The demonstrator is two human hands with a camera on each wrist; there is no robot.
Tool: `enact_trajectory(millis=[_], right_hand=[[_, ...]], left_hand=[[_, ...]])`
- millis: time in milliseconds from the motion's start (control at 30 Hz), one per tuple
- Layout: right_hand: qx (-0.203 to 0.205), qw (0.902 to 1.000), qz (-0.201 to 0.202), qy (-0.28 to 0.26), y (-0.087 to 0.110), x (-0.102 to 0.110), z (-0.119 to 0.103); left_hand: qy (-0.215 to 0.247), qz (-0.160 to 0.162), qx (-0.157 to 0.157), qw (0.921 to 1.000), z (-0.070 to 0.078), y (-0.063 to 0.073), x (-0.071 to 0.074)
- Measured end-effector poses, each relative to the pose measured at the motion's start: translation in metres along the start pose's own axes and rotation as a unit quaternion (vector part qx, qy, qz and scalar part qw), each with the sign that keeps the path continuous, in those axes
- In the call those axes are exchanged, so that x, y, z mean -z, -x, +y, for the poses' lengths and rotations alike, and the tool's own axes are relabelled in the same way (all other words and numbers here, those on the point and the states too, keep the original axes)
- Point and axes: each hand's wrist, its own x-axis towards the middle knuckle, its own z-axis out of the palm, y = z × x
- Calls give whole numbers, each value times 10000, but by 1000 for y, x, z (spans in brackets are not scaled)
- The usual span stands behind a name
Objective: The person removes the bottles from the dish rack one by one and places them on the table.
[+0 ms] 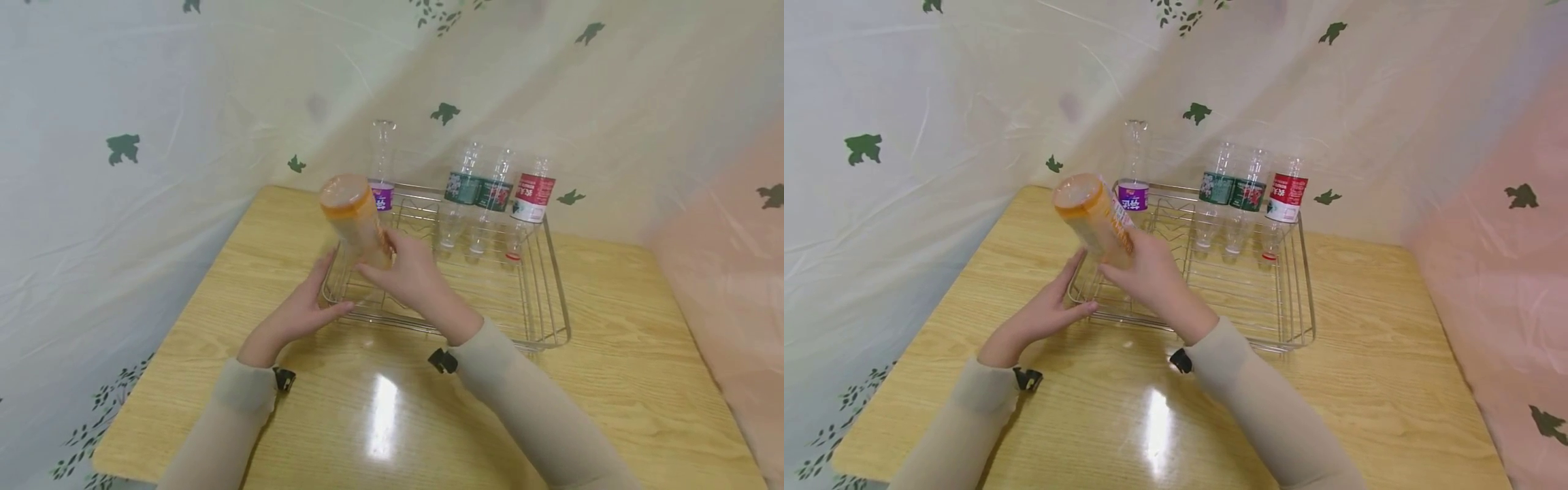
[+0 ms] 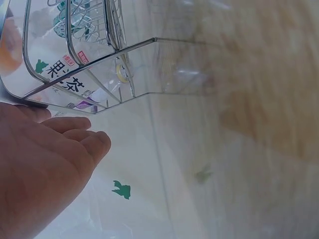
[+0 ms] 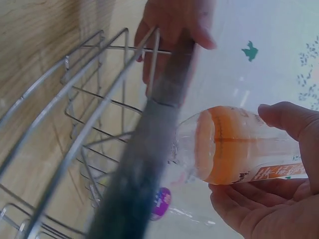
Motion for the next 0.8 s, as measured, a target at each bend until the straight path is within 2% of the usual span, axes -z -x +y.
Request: enact_trajectory(millis=[167,400,600,800], right_hand=[[259,9993,280,32,3,13,-3],[7,9993,362,-11,9,38,-4],[-203,9984,535,-22,17,57,1],[-222,9979,603,-29,26,69,8]], left_hand=[[9,-31,-4,10000,1,0,0],[-18,-44,5,10000,2,-1,-1],[-83,-24,132,9999,2,-1,-3],[-103,13,226,9997,4,0,-3]])
